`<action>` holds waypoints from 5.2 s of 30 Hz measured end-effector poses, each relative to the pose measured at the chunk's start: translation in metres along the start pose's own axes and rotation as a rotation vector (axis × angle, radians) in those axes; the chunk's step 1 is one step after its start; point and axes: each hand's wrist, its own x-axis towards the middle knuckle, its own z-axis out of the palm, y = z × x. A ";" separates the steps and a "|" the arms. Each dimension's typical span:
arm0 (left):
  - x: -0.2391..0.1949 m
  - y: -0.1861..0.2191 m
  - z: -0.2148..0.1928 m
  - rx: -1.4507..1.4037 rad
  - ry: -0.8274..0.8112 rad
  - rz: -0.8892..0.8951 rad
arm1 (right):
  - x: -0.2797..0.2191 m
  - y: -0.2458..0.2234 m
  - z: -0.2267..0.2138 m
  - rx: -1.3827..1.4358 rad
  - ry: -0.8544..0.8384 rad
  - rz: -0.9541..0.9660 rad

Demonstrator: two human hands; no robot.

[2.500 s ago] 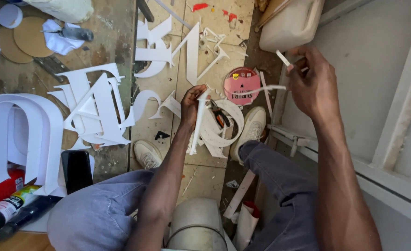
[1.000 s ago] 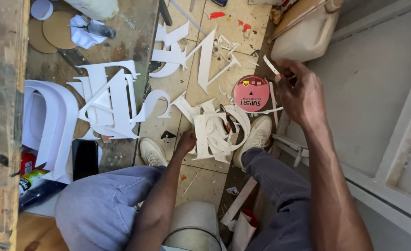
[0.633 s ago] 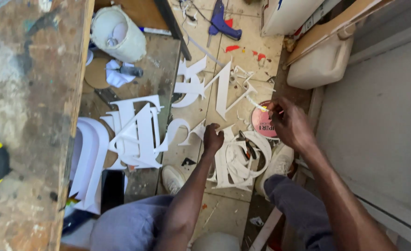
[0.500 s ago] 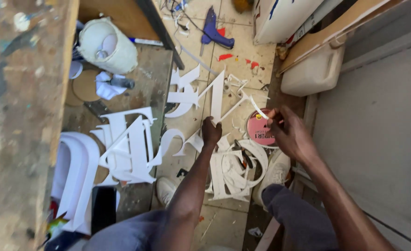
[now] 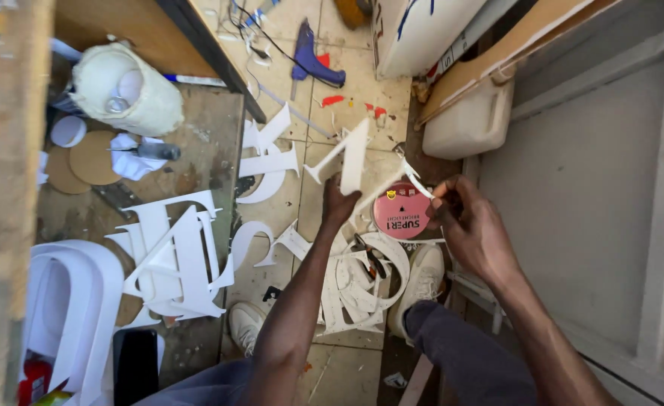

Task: Assembling 3D sign letters by applying adhesive strips and joining plastic components.

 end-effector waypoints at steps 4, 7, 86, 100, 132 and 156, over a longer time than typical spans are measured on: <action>-0.084 0.062 -0.030 -0.072 -0.091 0.263 | -0.007 0.016 -0.026 0.140 0.043 -0.038; -0.147 0.136 -0.068 -0.048 -0.175 0.397 | -0.020 0.003 -0.047 0.142 0.126 -0.060; -0.243 0.250 -0.186 -0.560 -0.164 0.248 | -0.061 -0.055 0.103 0.764 -0.268 -0.153; -0.257 0.273 -0.202 -0.685 -0.458 0.585 | -0.066 -0.071 0.094 0.736 -0.294 -0.209; -0.253 0.272 -0.200 -0.794 -0.604 0.586 | -0.067 -0.074 0.090 0.482 -0.157 -0.248; -0.249 0.258 -0.194 -0.699 -0.592 0.507 | -0.060 -0.064 0.094 0.682 -0.167 0.018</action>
